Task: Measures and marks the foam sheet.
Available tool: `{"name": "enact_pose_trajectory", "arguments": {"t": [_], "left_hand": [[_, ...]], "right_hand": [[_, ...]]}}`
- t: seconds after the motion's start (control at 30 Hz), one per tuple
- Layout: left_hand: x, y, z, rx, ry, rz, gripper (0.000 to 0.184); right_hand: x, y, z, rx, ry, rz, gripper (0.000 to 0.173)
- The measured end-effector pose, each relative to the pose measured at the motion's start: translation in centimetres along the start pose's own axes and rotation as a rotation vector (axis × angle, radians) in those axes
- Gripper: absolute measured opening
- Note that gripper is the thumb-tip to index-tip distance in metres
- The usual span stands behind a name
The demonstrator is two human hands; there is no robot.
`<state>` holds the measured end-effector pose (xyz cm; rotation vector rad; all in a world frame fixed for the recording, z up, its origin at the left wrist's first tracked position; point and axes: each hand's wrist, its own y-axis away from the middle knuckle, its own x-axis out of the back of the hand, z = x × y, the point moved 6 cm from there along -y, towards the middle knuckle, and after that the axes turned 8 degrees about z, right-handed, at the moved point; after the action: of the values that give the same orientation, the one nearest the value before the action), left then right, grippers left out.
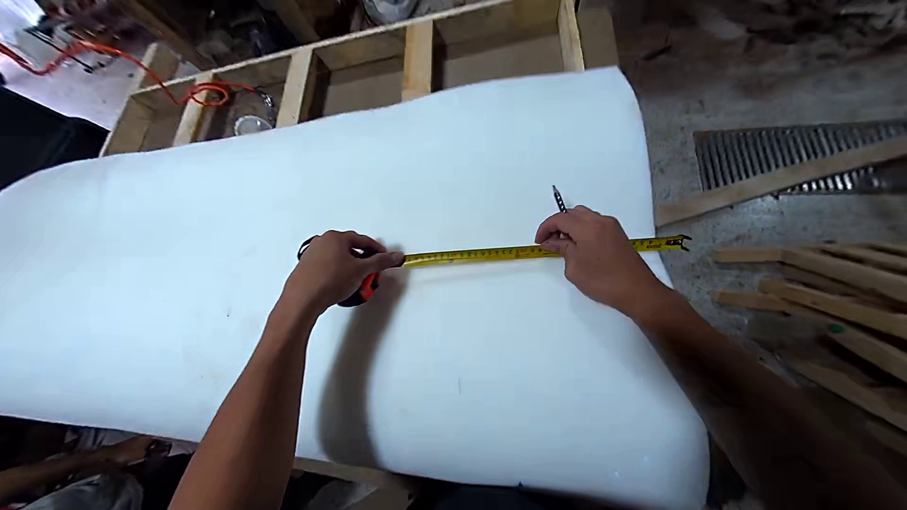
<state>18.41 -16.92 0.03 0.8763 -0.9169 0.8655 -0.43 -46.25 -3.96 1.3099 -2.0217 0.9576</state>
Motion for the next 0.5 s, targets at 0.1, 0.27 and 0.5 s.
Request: {"name": "enact_pose_trajectory", "arguments": {"t": [0.1,0.27,0.5], "left_hand": [[0.1,-3.6,0.5,-0.062,-0.068,-0.02,0.04],[-1.2,-4.7,0.8,-0.181,-0.19,-0.022,0.039],[-2.7,-6.2,1.9,-0.086,-0.136,-0.137,0.039]], "right_hand": [[-0.5,-2.8,1.1,-0.028,0.057,-0.017,0.007],[-0.6,-1.2,0.1,0.049,0.132,0.146,0.007],[0.1,0.3,1.5,0.083,0.063,0.086,0.016]]}}
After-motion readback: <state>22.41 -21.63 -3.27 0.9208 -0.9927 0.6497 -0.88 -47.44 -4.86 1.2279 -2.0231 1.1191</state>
